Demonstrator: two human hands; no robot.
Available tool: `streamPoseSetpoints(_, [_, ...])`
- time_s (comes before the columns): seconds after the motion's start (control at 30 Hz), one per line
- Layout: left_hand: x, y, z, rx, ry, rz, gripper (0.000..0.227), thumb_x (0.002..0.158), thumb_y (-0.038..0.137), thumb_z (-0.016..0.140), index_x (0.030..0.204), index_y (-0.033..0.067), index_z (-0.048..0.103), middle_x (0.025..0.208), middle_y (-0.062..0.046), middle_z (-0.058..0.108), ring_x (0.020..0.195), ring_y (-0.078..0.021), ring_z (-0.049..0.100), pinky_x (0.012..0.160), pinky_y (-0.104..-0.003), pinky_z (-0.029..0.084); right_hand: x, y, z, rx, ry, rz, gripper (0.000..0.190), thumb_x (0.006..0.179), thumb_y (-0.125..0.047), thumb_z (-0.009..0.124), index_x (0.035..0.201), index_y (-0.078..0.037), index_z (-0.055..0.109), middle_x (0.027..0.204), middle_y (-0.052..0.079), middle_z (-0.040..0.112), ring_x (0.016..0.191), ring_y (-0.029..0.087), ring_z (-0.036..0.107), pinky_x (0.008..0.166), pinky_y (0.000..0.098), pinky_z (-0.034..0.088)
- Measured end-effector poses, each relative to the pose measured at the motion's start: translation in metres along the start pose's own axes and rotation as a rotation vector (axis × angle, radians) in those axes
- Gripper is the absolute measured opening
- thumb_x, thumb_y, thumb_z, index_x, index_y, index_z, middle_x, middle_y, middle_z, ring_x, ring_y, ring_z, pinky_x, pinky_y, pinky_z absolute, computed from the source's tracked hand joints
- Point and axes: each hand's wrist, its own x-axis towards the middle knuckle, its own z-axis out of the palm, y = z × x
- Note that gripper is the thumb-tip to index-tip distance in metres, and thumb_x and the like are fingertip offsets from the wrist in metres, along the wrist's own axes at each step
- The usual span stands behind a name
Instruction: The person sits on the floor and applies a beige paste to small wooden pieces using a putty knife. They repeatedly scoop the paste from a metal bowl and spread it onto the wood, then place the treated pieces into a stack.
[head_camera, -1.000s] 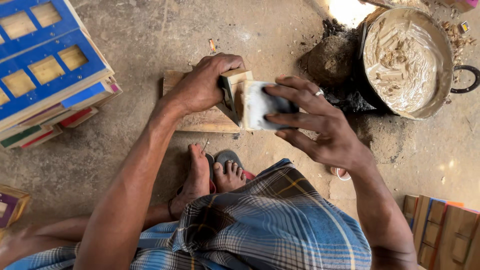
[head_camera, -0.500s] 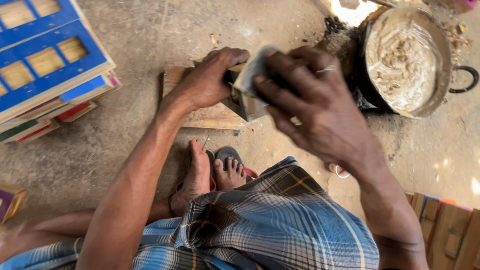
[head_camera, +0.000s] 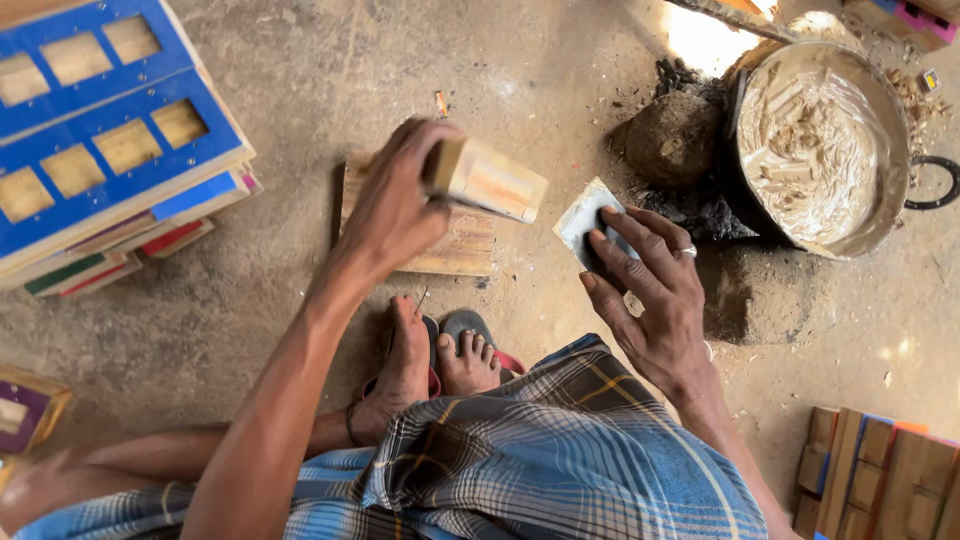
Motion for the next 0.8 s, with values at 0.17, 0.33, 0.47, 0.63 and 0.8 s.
streamPoseSetpoints(0.17, [-0.04, 0.011, -0.009, 0.314, 0.007, 0.014, 0.093, 0.071, 0.027, 0.093, 0.148, 0.0056, 0.044, 0.138, -0.022, 0.055, 0.122, -0.0398, 0.058, 0.094, -0.06, 0.053, 0.003, -0.012, 0.008, 0.233, 0.049, 0.12, 0.037, 0.098, -0.019, 0.074, 0.132, -0.006, 0.07, 0.148, 0.013, 0.061, 0.142, 0.035, 0.054, 0.118, 0.0483, 0.046])
streamPoseSetpoints(0.33, [-0.046, 0.023, 0.003, 0.496, 0.067, -0.042, 0.111, 0.062, 0.034, 0.097, 0.153, 0.0068, 0.041, 0.141, -0.023, 0.054, 0.124, -0.0457, 0.054, 0.103, -0.064, 0.047, 0.025, -0.028, 0.01, 0.296, 0.013, 0.022, 0.038, 0.096, -0.019, 0.075, 0.131, -0.005, 0.07, 0.149, 0.016, 0.058, 0.141, 0.037, 0.054, 0.117, 0.0498, 0.045])
streamPoseSetpoints(0.47, [-0.049, 0.021, 0.01, 0.486, 0.163, 0.051, 0.111, 0.06, 0.033, 0.097, 0.153, 0.0071, 0.042, 0.137, -0.021, 0.057, 0.122, -0.0419, 0.057, 0.106, -0.06, 0.048, 0.043, -0.032, 0.012, 0.269, -0.067, -0.043, 0.037, 0.096, -0.02, 0.075, 0.131, -0.006, 0.07, 0.152, 0.016, 0.056, 0.142, 0.037, 0.052, 0.115, 0.0496, 0.048])
streamPoseSetpoints(0.63, [-0.049, 0.022, 0.019, 0.441, 0.175, 0.045, 0.1, 0.068, 0.027, 0.092, 0.154, 0.0081, 0.044, 0.137, -0.017, 0.058, 0.12, -0.037, 0.058, 0.099, -0.053, 0.054, 0.044, -0.026, -0.005, 0.143, -0.178, 0.106, 0.036, 0.092, -0.019, 0.076, 0.125, -0.006, 0.072, 0.149, 0.016, 0.055, 0.131, 0.035, 0.054, 0.106, 0.0504, 0.049])
streamPoseSetpoints(0.8, [-0.048, 0.026, 0.02, 0.491, 0.202, 0.007, 0.1, 0.067, 0.028, 0.092, 0.152, 0.0093, 0.045, 0.135, -0.017, 0.058, 0.12, -0.0371, 0.058, 0.093, -0.054, 0.055, 0.069, -0.03, -0.009, 0.038, -0.095, -0.004, 0.037, 0.102, -0.022, 0.068, 0.133, -0.003, 0.07, 0.149, 0.017, 0.055, 0.134, 0.035, 0.053, 0.11, 0.0532, 0.048])
